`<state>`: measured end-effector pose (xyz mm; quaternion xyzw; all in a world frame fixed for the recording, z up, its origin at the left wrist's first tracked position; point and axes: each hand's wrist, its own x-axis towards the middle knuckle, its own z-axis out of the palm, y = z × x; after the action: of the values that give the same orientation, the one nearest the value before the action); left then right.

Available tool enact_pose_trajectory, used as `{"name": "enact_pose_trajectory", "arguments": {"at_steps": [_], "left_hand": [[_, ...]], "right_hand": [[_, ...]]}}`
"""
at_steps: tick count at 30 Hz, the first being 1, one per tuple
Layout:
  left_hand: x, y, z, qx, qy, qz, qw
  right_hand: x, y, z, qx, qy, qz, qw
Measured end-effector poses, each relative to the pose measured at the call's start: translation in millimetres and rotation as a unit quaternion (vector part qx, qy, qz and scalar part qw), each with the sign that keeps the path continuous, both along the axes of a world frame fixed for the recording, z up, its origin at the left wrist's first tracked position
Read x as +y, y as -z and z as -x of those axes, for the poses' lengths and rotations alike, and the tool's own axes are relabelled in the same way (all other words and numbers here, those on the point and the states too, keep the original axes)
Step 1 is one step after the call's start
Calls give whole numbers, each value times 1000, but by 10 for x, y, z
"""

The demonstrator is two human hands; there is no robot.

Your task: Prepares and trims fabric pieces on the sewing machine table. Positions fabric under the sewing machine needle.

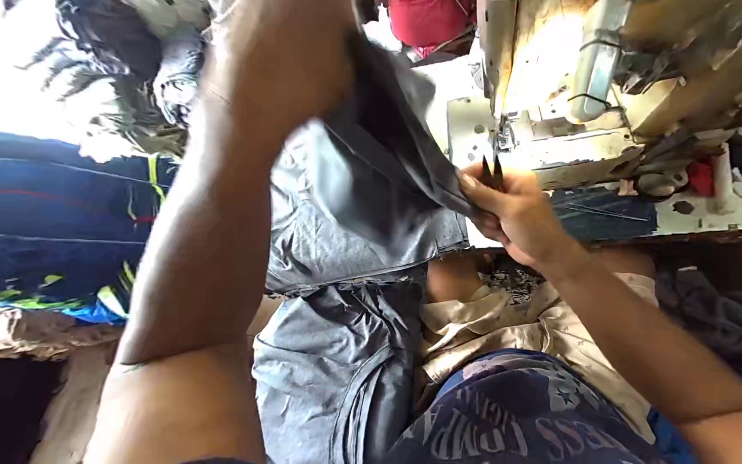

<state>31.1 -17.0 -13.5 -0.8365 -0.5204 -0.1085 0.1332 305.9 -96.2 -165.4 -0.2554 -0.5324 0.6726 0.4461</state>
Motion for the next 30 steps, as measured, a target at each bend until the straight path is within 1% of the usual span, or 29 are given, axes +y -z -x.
{"name": "enact_pose_trajectory", "arguments": {"at_steps": [1, 3, 5, 6, 7, 9, 10, 12, 13, 14, 15, 16, 18, 20, 21, 23, 26, 28, 30], "left_hand": [[-45, 201, -180, -16, -1, 110, 994], [-31, 708, -271, -60, 75, 238, 966], [-19, 1085, -281, -128, 162, 313, 927], [-22, 1190, -309, -172, 192, 340, 904], [-30, 1254, -343, -216, 210, 355, 885], [-37, 1305, -409, -275, 228, 349, 866], [-31, 1297, -444, -285, 231, 335, 868], [-16, 1243, -518, -275, 228, 301, 884], [-10, 1226, -552, -268, 226, 285, 892], [-5, 1208, -580, -258, 227, 272, 899], [-4, 1197, -609, -254, 226, 256, 905], [-7, 1190, -633, -252, 221, 238, 912], [-26, 1186, -643, -237, 190, 184, 935], [-45, 1200, -618, -228, 131, 130, 956], [-51, 1229, -608, -236, 101, 112, 960], [-65, 1340, -633, -278, 67, 101, 953], [-58, 1520, -786, -359, 71, 106, 925], [-56, 1587, -945, -403, 47, 109, 908], [-45, 1619, -1102, -413, 31, 92, 906]], "right_hand": [[-12, 344, -132, -26, 21, 42, 999], [-23, 854, -333, -65, 61, 78, 993], [-44, 1071, -459, -105, 97, 53, 988], [-46, 1104, -498, -142, 120, 18, 982], [-44, 1107, -523, -189, 144, -27, 971], [-30, 1083, -508, -272, 194, -109, 936], [-9, 1057, -482, -313, 218, -152, 912], [45, 998, -404, -372, 259, -243, 858], [75, 973, -357, -382, 274, -279, 837], [106, 949, -314, -384, 281, -302, 826], [138, 928, -279, -377, 280, -314, 825], [165, 916, -254, -360, 272, -313, 836], [199, 912, -247, -302, 252, -275, 877], [242, 900, -295, -224, 239, -210, 921], [256, 897, -328, -186, 233, -175, 938], [244, 907, -380, -129, 218, -130, 959], [168, 901, -471, -136, 188, -112, 966], [145, 869, -518, -125, 175, -89, 973], [121, 870, -567, -123, 169, -58, 976]]}}
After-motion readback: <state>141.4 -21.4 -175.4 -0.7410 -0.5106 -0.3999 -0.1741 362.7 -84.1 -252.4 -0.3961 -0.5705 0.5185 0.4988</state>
